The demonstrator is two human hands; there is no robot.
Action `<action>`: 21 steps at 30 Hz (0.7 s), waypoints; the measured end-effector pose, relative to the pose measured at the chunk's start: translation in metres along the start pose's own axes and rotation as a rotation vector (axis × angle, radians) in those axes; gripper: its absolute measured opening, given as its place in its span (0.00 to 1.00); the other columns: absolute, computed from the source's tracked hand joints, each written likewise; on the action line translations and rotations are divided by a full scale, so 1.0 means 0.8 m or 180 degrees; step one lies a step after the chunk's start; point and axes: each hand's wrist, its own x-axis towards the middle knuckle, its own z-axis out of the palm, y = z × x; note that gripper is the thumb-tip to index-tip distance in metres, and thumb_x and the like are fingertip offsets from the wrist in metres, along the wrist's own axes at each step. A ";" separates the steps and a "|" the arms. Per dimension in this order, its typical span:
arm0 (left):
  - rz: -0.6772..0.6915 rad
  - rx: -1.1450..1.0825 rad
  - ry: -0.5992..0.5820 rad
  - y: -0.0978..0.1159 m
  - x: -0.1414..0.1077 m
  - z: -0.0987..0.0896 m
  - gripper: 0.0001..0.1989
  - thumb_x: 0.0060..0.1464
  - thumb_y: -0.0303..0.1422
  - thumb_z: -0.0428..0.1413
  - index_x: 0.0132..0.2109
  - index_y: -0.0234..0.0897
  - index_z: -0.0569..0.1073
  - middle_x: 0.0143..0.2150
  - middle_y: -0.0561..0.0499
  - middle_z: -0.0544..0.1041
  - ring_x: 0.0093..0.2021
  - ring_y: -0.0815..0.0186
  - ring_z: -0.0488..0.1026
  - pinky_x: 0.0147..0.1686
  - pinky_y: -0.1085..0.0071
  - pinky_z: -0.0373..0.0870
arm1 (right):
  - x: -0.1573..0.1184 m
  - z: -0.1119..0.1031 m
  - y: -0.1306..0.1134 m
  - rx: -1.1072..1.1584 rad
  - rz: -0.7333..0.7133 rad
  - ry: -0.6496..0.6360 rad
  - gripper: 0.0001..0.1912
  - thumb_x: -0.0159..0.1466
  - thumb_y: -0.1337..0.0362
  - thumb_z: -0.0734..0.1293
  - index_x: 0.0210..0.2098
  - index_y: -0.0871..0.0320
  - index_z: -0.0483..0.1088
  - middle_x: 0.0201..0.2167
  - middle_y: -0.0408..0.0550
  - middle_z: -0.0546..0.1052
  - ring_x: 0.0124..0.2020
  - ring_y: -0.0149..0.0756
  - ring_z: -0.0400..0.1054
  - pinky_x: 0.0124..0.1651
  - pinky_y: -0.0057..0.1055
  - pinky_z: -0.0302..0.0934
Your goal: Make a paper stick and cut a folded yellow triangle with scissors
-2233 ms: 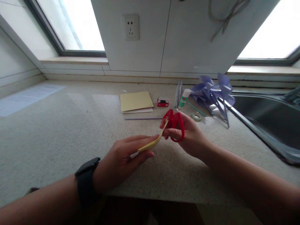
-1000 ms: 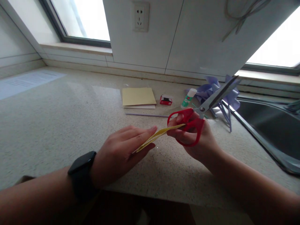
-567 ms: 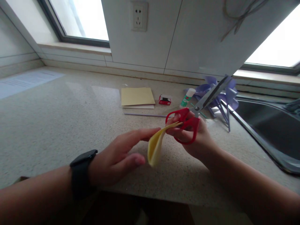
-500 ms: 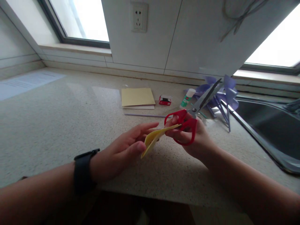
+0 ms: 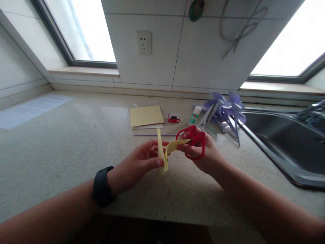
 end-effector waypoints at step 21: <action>0.0074 -0.0008 0.0996 -0.017 0.043 -0.010 0.07 0.50 0.37 0.70 0.35 0.40 0.84 0.32 0.52 0.82 0.29 0.72 0.74 0.31 0.77 0.71 | 0.000 -0.025 -0.004 -0.0256 -0.0010 0.0091 0.14 0.53 0.64 0.79 0.31 0.55 0.70 0.25 0.38 0.72 0.23 0.24 0.62 0.23 0.22 0.57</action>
